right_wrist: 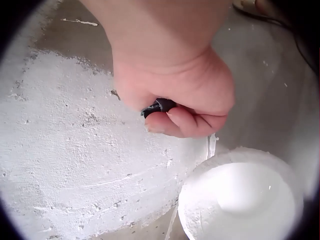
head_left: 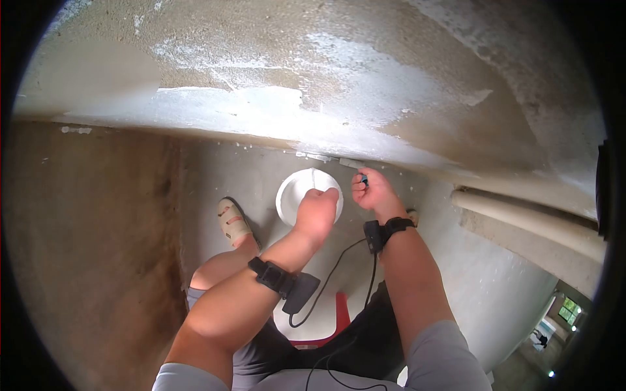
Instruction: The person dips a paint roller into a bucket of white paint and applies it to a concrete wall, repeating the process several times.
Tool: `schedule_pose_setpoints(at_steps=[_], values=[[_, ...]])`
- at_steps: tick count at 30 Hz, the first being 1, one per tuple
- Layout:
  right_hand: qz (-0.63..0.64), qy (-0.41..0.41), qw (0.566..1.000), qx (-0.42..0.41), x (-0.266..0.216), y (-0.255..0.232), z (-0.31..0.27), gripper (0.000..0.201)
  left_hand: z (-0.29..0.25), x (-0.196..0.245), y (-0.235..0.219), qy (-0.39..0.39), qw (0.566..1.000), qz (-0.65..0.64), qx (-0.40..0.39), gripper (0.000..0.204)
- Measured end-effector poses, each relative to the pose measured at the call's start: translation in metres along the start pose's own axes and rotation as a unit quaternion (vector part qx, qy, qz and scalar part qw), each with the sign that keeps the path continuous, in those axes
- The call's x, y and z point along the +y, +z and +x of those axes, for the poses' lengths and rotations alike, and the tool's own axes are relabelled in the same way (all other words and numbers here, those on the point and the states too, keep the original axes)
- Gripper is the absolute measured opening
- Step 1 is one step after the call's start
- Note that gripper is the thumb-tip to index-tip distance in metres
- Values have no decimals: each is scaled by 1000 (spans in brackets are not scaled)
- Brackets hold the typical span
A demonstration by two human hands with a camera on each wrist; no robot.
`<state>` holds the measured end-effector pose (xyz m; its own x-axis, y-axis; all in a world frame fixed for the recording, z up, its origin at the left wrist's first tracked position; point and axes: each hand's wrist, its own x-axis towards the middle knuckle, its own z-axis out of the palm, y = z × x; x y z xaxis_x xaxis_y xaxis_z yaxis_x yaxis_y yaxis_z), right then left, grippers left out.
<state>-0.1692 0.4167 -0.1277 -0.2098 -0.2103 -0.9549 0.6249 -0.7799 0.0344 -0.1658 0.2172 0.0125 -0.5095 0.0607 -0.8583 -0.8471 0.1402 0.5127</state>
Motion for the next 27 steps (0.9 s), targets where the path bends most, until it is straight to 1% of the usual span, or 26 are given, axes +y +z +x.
schedule_pose_setpoints(at_steps=[3,5,6,8,9,11,13,14,15,21,23,27], values=[[-2,-3,1000,-20,2,-3,-5,25,-4,3,-5,-4,1000,1,-15,40],[11,7,999,-37,1,-6,-6,23,-6,0,-5,13,1000,-9,13,38],[12,6,999,-36,3,-4,-11,23,-5,-3,-6,13,1000,-8,11,38],[3,-16,999,-40,9,-1,-22,22,-2,-11,-6,16,999,-26,15,38],[5,-18,999,-39,10,-2,-26,22,-5,-11,-4,5,999,-35,29,38],[3,-20,997,-69,15,-3,-34,20,-3,-18,-3,3,999,-46,21,37],[-9,-25,997,-79,21,-6,-42,19,-4,-25,-2,2,998,-59,14,37],[-22,-28,995,-90,23,-8,-46,19,-5,-28,-1,7,997,-67,26,35],[-22,-30,995,-88,27,-8,-54,19,-7,-32,0,12,996,-74,37,34],[-40,-65,991,-110,48,-13,-102,17,-19,-50,-3,1,997,-72,29,39],[-39,-80,987,-135,55,-17,-117,18,-21,-57,-6,4,998,-66,23,40],[-39,-98,982,-158,72,-22,-145,17,-32,-68,-3,13,998,-60,16,41]])
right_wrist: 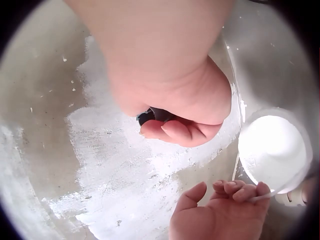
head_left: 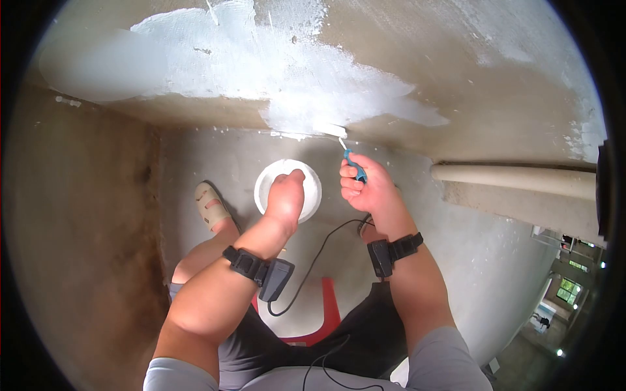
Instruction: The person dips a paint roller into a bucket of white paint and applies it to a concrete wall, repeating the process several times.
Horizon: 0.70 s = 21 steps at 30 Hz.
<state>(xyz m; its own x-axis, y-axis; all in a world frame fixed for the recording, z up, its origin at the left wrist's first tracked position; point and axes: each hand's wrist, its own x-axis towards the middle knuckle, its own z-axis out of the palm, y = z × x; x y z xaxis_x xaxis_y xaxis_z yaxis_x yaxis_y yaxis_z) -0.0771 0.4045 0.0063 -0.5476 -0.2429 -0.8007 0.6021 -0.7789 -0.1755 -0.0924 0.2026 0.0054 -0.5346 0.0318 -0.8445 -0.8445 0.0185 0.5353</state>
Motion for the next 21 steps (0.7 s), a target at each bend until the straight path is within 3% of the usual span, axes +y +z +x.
schedule_pose_setpoints(at_steps=[6,8,9,11,13,15,21], values=[[92,-15,991,-97,28,-18,-41,18,-13,-13,-1,1,1000,6,12,40],[219,1,957,-192,39,-28,-57,22,-17,-13,-5,4,1000,10,10,40],[213,5,959,-189,44,-32,-64,22,-18,-14,-7,5,1000,19,9,40],[278,15,922,-269,53,-37,-78,25,-15,-17,-11,3,1000,15,11,40],[281,17,915,-289,59,-38,-88,29,-12,-21,-14,-4,1000,9,14,41],[311,24,882,-353,61,-34,-97,32,-12,-19,-17,8,1000,26,-2,42],[290,52,856,-424,55,-25,-106,34,-18,-18,-6,10,999,31,8,47]])
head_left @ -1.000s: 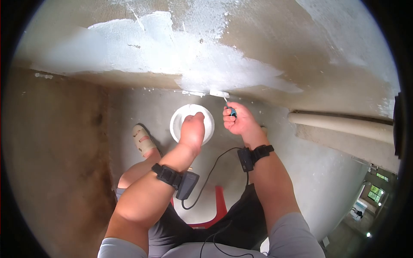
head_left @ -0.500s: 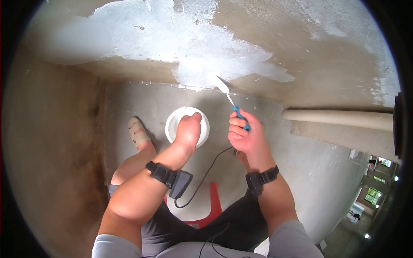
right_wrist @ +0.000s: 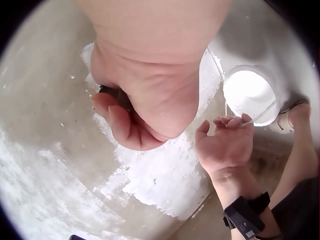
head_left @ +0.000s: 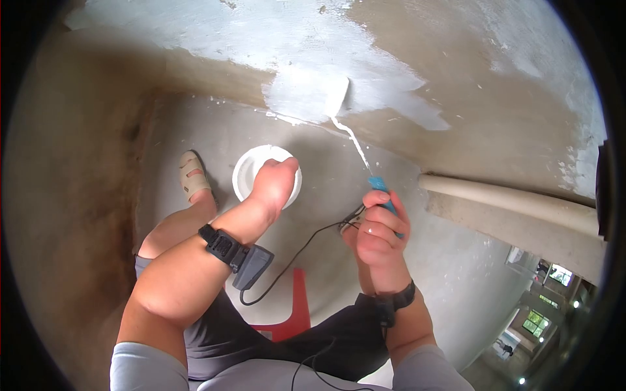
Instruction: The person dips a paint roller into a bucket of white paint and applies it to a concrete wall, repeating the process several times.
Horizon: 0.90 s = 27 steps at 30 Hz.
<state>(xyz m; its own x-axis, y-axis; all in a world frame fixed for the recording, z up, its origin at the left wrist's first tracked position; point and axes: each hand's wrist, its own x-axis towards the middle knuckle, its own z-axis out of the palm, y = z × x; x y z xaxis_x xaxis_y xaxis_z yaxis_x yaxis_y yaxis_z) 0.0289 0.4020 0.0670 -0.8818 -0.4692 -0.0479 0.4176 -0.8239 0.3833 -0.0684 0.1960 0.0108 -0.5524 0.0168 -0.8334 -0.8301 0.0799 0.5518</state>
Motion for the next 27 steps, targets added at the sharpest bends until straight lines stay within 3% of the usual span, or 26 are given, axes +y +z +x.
schedule_pose_setpoints(at_steps=[4,10,15,20,25,27], values=[[-8,-10,1000,10,1,2,5,34,-7,5,5,11,999,41,-32,54],[-18,-1,1000,17,-2,-1,10,34,-16,6,8,15,995,78,-64,47],[-98,26,994,39,-6,-8,14,34,-15,1,10,15,991,63,-121,53],[-66,20,997,42,-5,-11,16,34,-23,6,12,19,985,81,-154,59],[-39,-2,999,28,-7,-9,17,34,-45,18,10,38,952,215,-213,90],[-38,3,999,28,-7,-10,18,35,-35,4,12,57,948,210,-233,94]])
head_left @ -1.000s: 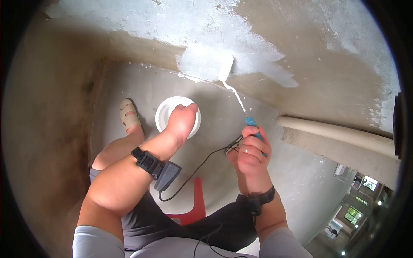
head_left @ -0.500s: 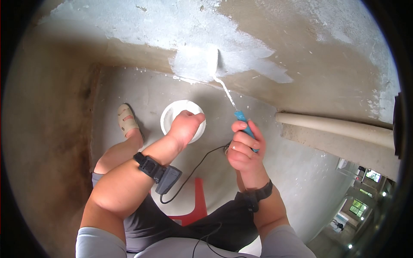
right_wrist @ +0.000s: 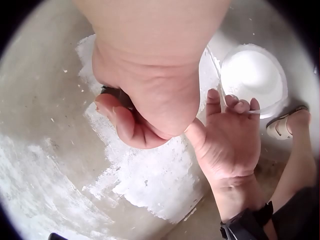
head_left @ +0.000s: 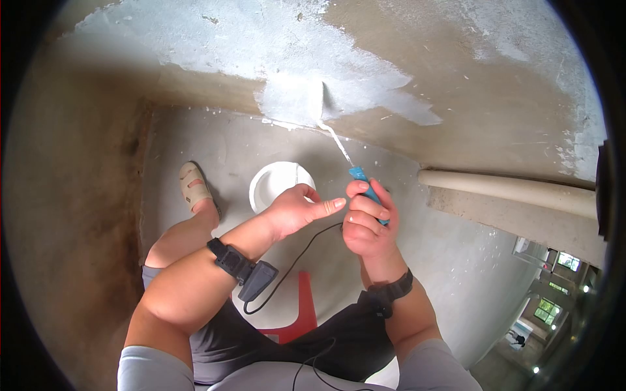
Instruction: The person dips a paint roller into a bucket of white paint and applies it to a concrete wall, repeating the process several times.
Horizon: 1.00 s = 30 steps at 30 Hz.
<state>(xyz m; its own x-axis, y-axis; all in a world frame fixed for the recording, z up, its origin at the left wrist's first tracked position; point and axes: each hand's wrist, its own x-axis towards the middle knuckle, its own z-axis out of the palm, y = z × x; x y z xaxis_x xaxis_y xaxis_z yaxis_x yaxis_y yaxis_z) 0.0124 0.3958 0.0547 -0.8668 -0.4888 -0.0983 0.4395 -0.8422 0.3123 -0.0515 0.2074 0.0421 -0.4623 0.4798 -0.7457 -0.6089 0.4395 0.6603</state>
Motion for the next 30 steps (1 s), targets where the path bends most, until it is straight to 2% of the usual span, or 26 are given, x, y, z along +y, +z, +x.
schedule_pose_setpoints(at_steps=[1,5,7,8,10,11,13,16,20,24,30], values=[[0,0,1000,0,0,0,1,35,4,-6,1,23,1000,0,-16,99],[-4,0,1000,0,0,0,2,35,5,-7,2,20,1000,9,-15,103],[-10,4,1000,0,-1,0,3,35,6,-8,3,19,999,26,-4,87],[-23,5,1000,7,-2,-1,3,36,5,-7,3,19,999,26,-4,87],[-36,6,999,15,-3,-2,3,37,5,-2,2,9,998,-52,-36,59],[-52,7,998,22,-4,-4,4,37,5,-4,3,9,998,-52,-36,59],[-69,8,997,30,-6,-6,4,37,6,-8,4,25,996,-77,-38,36],[-104,6,993,52,-9,-8,5,36,5,-7,4,23,995,-88,-47,30],[-156,5,978,141,-14,-10,3,34,7,-7,2,15,995,-83,-56,34],[-215,33,949,228,-11,-11,5,30,6,-1,4,-41,992,-120,-10,39],[-250,17,932,263,-12,-9,7,30,9,-3,-1,-37,995,-93,-10,35]])
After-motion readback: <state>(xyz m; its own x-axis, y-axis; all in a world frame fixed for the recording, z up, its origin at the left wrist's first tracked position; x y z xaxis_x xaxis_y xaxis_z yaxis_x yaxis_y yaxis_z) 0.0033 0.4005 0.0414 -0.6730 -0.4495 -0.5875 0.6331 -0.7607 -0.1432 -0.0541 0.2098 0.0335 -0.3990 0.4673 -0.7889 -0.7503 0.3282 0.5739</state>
